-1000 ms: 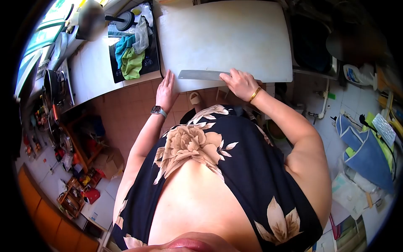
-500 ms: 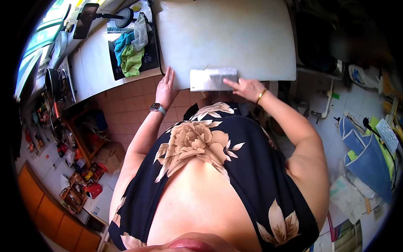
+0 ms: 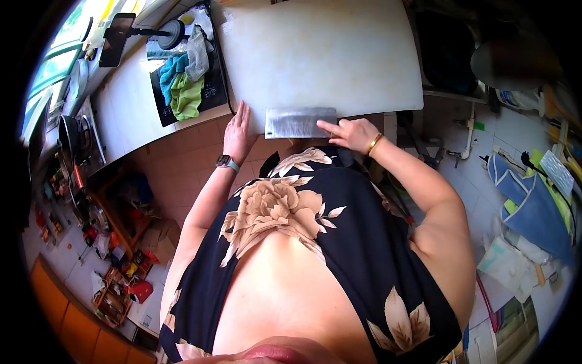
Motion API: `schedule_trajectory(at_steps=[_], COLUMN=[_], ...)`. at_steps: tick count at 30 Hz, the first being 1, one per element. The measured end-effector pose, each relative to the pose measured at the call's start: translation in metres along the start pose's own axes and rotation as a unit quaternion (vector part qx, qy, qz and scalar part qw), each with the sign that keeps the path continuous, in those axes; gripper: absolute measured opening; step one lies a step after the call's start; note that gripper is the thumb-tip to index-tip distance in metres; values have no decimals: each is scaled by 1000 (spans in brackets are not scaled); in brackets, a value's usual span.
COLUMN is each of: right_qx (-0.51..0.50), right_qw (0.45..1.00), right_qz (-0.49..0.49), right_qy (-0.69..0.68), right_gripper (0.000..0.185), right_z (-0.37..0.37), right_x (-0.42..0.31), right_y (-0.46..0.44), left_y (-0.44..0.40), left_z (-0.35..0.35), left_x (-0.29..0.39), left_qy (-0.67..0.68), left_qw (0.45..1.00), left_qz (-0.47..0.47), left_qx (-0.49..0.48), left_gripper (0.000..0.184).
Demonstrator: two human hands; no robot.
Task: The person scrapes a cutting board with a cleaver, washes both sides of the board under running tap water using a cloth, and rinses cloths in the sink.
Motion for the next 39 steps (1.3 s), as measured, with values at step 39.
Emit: schedule_trajectory(at_steps=[39], right_qx=[68], right_qw=[959], right_qz=[245], right_qy=[-124], right_gripper=[55], right_z=[-10], right_x=[113], right_y=[-38], left_y=[1], left_z=[6], left_x=[-11], left_qy=[-5], left_qw=[1000], left_qz=[16], left_qx=[-4], left_gripper=[93])
Point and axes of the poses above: each hand's wrist, its own y-axis away from the middle knuckle, its own z-axis out of the palm, x = y × z, the point moved 1 cm from there along -y, towards the middle knuckle, and after that the axes turned 12 degrees about -z, right-handed, at the moved point
